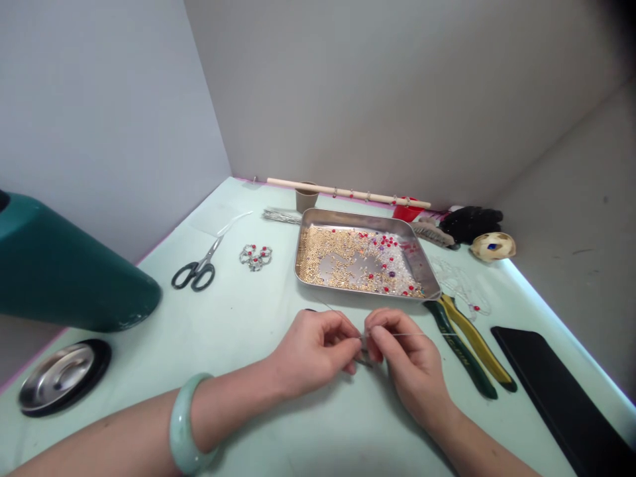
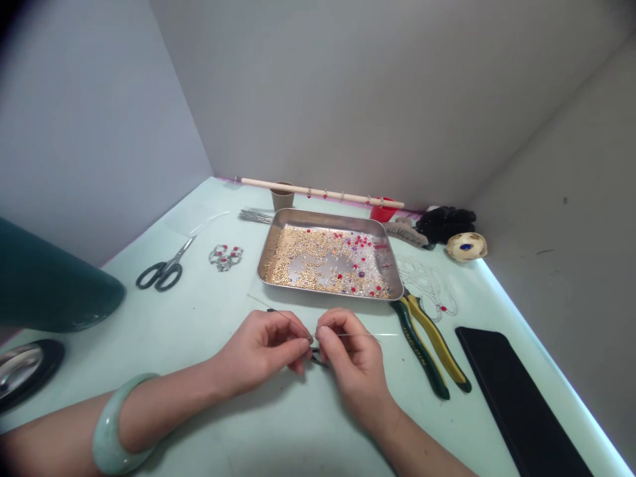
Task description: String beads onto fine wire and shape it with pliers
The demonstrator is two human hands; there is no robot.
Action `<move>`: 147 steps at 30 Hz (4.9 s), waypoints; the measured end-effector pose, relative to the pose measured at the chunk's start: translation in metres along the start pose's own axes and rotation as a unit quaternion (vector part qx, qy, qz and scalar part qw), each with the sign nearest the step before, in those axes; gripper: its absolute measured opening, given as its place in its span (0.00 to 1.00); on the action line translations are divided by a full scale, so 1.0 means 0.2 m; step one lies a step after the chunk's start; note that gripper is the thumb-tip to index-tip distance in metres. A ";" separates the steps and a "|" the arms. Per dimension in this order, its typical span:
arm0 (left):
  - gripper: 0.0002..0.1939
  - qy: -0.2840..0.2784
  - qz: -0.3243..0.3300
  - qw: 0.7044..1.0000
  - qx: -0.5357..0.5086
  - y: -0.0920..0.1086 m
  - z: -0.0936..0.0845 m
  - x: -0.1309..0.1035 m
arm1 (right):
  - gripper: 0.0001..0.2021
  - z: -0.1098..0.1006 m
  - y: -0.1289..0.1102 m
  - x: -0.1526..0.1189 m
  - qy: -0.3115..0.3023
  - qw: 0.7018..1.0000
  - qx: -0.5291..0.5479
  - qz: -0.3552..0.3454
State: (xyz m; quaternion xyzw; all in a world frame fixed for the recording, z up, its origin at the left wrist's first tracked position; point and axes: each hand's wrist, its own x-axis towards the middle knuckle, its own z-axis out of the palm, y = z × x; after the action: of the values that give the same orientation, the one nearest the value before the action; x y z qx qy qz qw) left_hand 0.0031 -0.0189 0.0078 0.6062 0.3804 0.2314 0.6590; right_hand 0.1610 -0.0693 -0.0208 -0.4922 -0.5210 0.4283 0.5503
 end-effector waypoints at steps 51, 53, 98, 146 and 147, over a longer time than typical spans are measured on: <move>0.13 -0.072 -0.085 0.993 -0.050 0.00 -0.03 0.04 | 0.12 0.02 -0.03 0.04 -0.012 0.992 -0.033 0.118; 0.15 -0.058 -0.066 0.996 0.011 0.00 -0.04 0.04 | 0.12 0.02 -0.03 0.04 -0.007 0.992 -0.036 0.118; 0.10 0.013 0.080 0.912 0.402 0.11 -0.08 -0.01 | 0.11 -0.04 0.01 0.08 0.160 0.986 0.003 0.057; 0.14 -0.002 0.059 0.938 0.343 0.07 -0.09 0.02 | 0.09 -0.02 0.00 0.07 0.142 0.987 -0.019 0.075; 0.14 -0.002 0.061 0.938 0.342 0.07 -0.09 0.02 | 0.09 -0.02 0.00 0.07 0.141 0.987 -0.018 0.074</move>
State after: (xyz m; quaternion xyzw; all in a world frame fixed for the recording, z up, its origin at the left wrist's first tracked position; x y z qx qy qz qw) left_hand -0.0072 -0.0024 0.0220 0.8176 0.3975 0.1262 0.3969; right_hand 0.1660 -0.0565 -0.0184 -0.5949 -0.4078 0.3850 0.5759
